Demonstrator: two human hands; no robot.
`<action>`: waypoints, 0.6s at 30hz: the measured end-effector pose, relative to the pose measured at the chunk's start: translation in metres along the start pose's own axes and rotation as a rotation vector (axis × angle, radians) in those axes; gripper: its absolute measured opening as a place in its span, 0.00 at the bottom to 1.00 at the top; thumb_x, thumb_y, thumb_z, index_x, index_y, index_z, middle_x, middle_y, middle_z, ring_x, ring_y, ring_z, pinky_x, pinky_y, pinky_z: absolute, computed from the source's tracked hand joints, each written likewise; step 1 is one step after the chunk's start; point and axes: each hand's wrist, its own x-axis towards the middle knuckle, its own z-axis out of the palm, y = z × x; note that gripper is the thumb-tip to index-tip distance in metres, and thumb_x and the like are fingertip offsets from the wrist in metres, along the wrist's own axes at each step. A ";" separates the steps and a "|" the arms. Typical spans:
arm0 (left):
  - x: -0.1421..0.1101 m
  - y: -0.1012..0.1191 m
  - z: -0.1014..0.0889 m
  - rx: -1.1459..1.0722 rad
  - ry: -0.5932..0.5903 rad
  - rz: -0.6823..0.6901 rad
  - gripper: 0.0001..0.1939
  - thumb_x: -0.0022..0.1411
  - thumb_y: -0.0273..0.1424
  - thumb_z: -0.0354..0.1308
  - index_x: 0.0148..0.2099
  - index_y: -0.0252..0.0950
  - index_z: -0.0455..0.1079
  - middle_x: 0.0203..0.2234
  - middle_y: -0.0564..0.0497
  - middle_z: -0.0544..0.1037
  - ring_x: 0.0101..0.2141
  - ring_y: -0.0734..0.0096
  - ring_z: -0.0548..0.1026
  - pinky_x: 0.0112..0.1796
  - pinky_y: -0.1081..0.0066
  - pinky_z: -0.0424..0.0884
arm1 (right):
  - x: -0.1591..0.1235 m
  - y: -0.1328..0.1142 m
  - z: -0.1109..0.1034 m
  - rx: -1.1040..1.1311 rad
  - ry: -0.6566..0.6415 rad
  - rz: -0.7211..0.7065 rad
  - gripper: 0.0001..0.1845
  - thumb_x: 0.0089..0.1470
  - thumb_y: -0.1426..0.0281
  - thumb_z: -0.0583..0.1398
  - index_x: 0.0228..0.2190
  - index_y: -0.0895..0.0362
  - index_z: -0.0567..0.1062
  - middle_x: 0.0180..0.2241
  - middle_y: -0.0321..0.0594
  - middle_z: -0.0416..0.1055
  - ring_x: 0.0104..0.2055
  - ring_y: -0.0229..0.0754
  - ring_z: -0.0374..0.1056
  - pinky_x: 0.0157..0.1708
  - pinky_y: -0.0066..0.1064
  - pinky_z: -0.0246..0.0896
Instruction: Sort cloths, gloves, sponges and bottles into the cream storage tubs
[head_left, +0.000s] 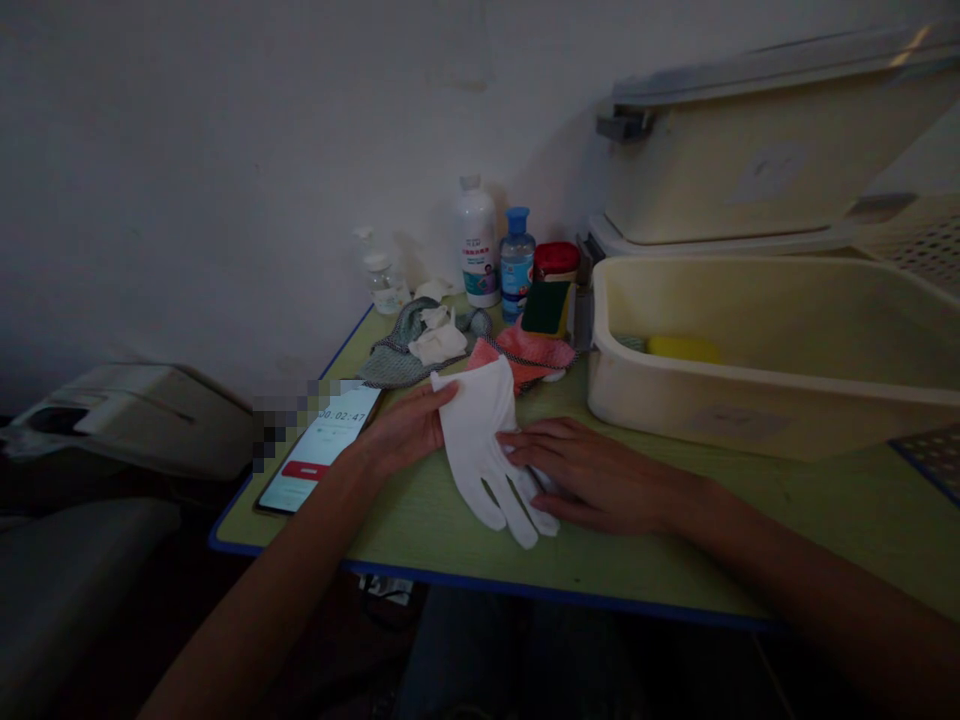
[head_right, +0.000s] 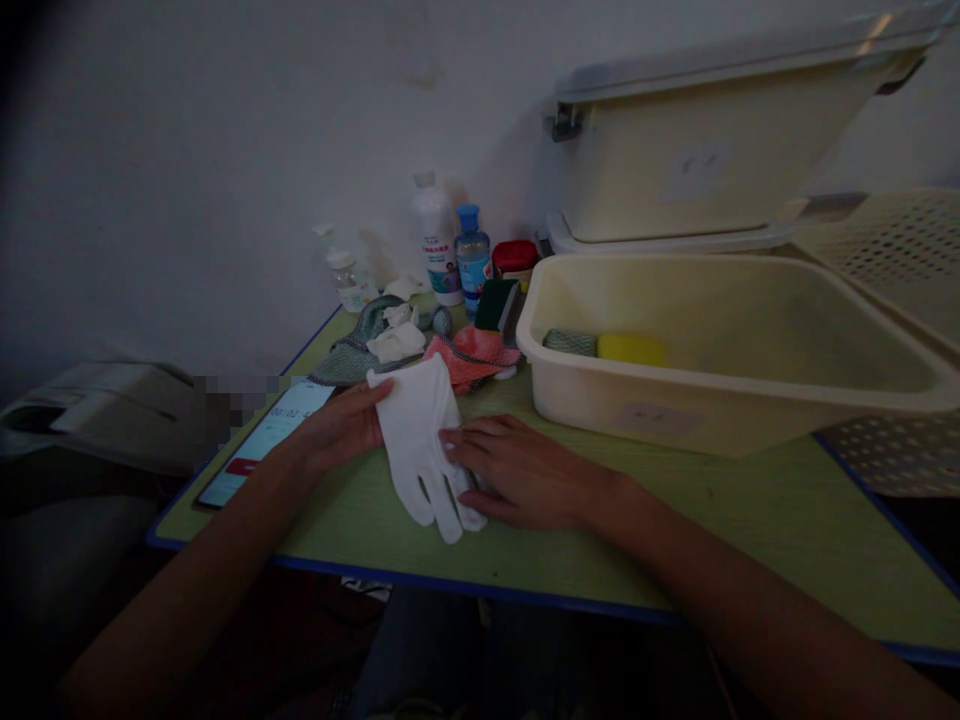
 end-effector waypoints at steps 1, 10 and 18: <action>0.000 0.000 0.000 0.006 0.002 -0.002 0.08 0.58 0.24 0.58 0.41 0.28 0.73 0.32 0.43 0.81 0.33 0.67 0.78 0.41 0.69 0.73 | 0.001 -0.001 0.000 0.003 0.002 0.002 0.22 0.58 0.66 0.54 0.50 0.65 0.68 0.57 0.55 0.61 0.58 0.50 0.57 0.56 0.48 0.53; -0.002 -0.001 0.003 0.035 -0.002 0.035 0.14 0.57 0.26 0.59 0.47 0.28 0.72 0.35 0.42 0.80 0.41 0.59 0.77 0.49 0.61 0.69 | -0.005 0.014 0.000 0.054 0.097 -0.120 0.21 0.59 0.66 0.53 0.50 0.64 0.69 0.52 0.51 0.67 0.55 0.48 0.61 0.55 0.46 0.55; -0.007 -0.003 0.001 0.154 -0.093 0.028 0.19 0.49 0.35 0.67 0.40 0.27 0.75 0.34 0.40 0.80 0.41 0.56 0.76 0.48 0.60 0.68 | -0.006 0.016 -0.004 0.127 0.119 -0.128 0.17 0.58 0.73 0.53 0.47 0.64 0.73 0.49 0.47 0.71 0.52 0.45 0.64 0.52 0.39 0.59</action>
